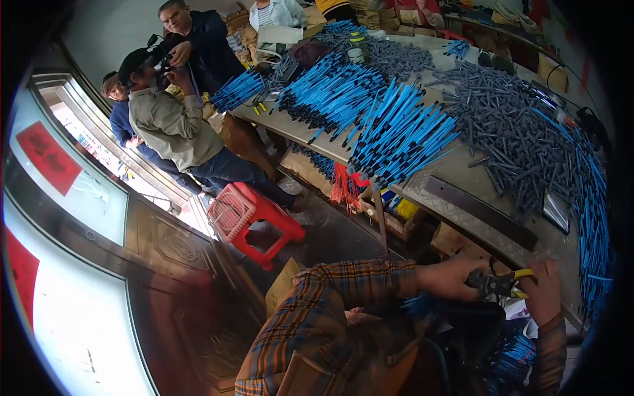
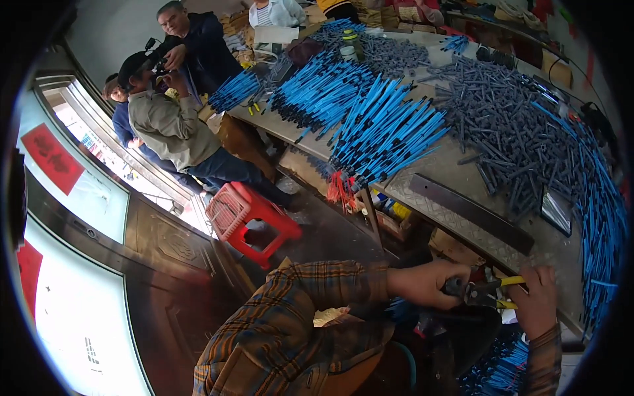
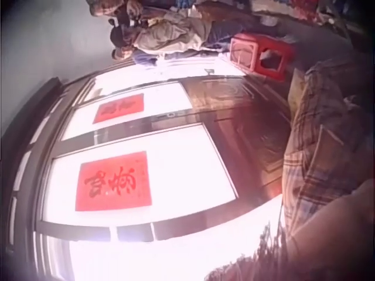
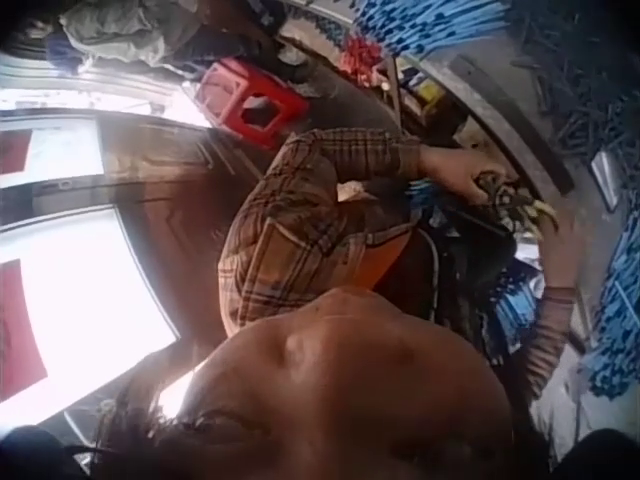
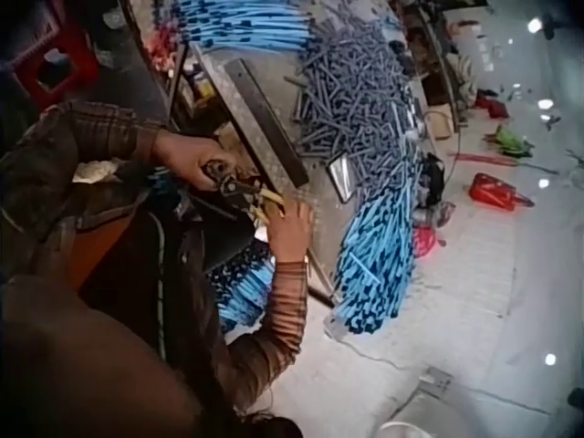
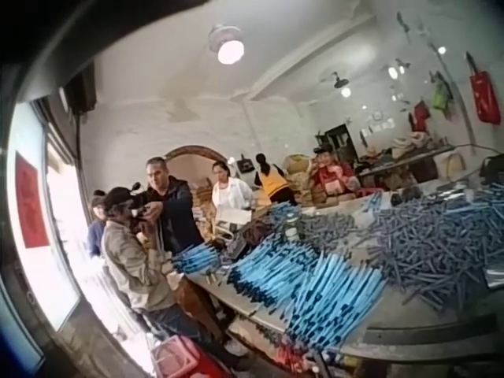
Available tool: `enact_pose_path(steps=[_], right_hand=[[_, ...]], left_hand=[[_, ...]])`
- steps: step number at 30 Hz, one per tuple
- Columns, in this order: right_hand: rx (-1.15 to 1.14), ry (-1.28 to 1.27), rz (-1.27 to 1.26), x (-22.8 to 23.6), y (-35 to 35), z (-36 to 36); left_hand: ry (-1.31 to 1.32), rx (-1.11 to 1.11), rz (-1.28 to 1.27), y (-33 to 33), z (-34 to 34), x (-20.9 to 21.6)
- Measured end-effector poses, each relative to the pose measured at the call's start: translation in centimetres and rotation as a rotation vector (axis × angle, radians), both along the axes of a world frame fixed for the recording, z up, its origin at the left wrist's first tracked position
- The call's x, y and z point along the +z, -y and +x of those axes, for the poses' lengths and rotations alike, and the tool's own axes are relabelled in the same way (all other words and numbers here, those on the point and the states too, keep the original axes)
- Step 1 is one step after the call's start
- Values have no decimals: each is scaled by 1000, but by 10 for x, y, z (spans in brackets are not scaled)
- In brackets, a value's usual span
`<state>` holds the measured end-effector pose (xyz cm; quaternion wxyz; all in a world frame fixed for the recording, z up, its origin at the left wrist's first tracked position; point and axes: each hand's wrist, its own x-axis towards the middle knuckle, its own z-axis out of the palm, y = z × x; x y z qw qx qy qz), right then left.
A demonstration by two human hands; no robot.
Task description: The person trims blue strips of synthetic material and bundles them using pliers and wire cutters at a factory workstation.
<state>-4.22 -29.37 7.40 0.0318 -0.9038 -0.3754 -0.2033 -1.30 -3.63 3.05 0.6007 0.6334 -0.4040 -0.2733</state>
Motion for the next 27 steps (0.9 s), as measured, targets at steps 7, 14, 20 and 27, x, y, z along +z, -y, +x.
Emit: enact_pose_path(steps=[7, 14, 20, 27], right_hand=[[-136, -443, 168, -16, 0, -43], [-32, -656, 195, -15, 12, -28], [-32, -955, 182, 11, 3, -21], [-44, -1084, 163, 22, 8, -30]], left_hand=[[-91, 32, 38, 0, -1, -3], [138, 82, 73, -4, 10, 1], [96, 63, 92, -7, 9, 2], [33, 71, 116, 3, 2, -1]])
